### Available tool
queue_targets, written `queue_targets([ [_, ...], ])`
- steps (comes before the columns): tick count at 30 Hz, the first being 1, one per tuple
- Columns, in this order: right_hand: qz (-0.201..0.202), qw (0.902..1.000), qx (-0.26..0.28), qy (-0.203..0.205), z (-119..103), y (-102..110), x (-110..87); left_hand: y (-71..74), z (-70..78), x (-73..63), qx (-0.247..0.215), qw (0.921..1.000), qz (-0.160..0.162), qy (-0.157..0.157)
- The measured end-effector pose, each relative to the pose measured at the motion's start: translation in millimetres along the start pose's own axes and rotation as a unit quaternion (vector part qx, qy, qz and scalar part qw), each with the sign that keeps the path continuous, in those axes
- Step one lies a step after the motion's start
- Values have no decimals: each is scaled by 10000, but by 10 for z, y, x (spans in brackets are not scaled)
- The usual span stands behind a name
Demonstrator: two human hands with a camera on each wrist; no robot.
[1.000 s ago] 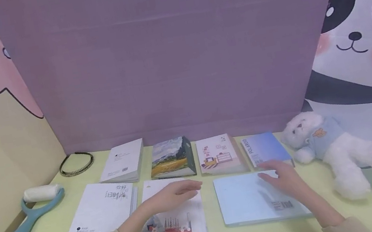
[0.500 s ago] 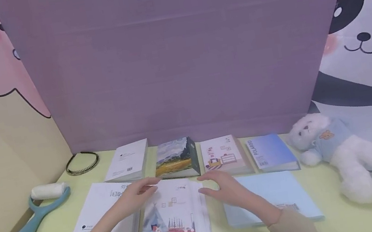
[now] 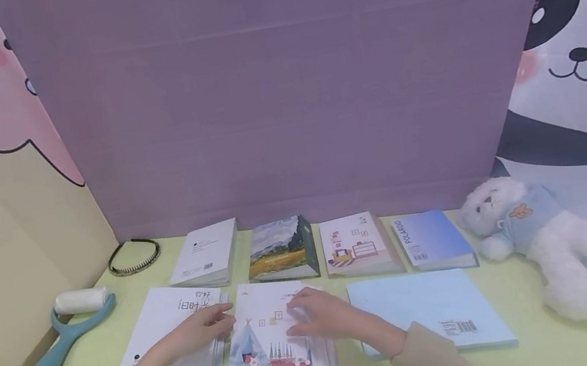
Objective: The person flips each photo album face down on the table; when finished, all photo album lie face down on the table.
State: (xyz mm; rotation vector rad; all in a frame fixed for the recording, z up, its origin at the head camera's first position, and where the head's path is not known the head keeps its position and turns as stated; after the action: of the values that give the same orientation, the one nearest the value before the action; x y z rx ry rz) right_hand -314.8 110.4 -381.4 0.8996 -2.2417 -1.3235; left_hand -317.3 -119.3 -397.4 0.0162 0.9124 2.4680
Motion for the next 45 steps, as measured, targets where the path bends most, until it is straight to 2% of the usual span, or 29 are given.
queue_targets([
  [4,-71,9999,-136,19,-5,-20,9,-33,-17,16,181,9994,-261,129],
  [7,-119,9999,-66,32,4,-40,11,-21,-25,20,350,9990,-236,153],
  [11,-145,9998,57,-92,5,-62,9,6,-14,32,442,9988,-200,-39],
  [14,-118,9995,42,-280,-8,-66,-8,10,-1,31,309,9992,-233,-65],
  [22,-125,9984,81,-550,-5,-73,-32,0,34,2,-13,9992,-62,393],
  [26,-82,9982,-16,-592,11,-64,-70,-37,55,36,-274,9983,-19,505],
  [31,45,9983,182,-546,32,-72,-97,-52,51,59,-752,9959,40,503],
  [33,137,9985,233,-470,31,-75,-87,-52,54,57,-1129,9926,85,441],
  [37,191,9990,311,-243,-13,-85,-42,-46,80,40,-1932,9805,215,294],
  [40,86,9992,349,-187,-57,-94,-4,-49,120,21,-2259,9738,241,139],
  [45,-65,9992,294,-248,-123,-76,35,-66,181,-6,-2536,9670,248,-27],
])
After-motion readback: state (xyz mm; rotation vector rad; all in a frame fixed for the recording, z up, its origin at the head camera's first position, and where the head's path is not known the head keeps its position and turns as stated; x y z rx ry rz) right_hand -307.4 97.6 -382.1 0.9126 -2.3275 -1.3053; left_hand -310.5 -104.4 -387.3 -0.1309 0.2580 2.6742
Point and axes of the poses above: each hand's wrist, its own x-axis towards the middle knuckle, its own y-axis out of the back of the hand, z = x × y, the point moved 5 cm from there along x, towards the middle knuckle, and after that the axes turned 7 degrees about -z, right-handed, at the moved point
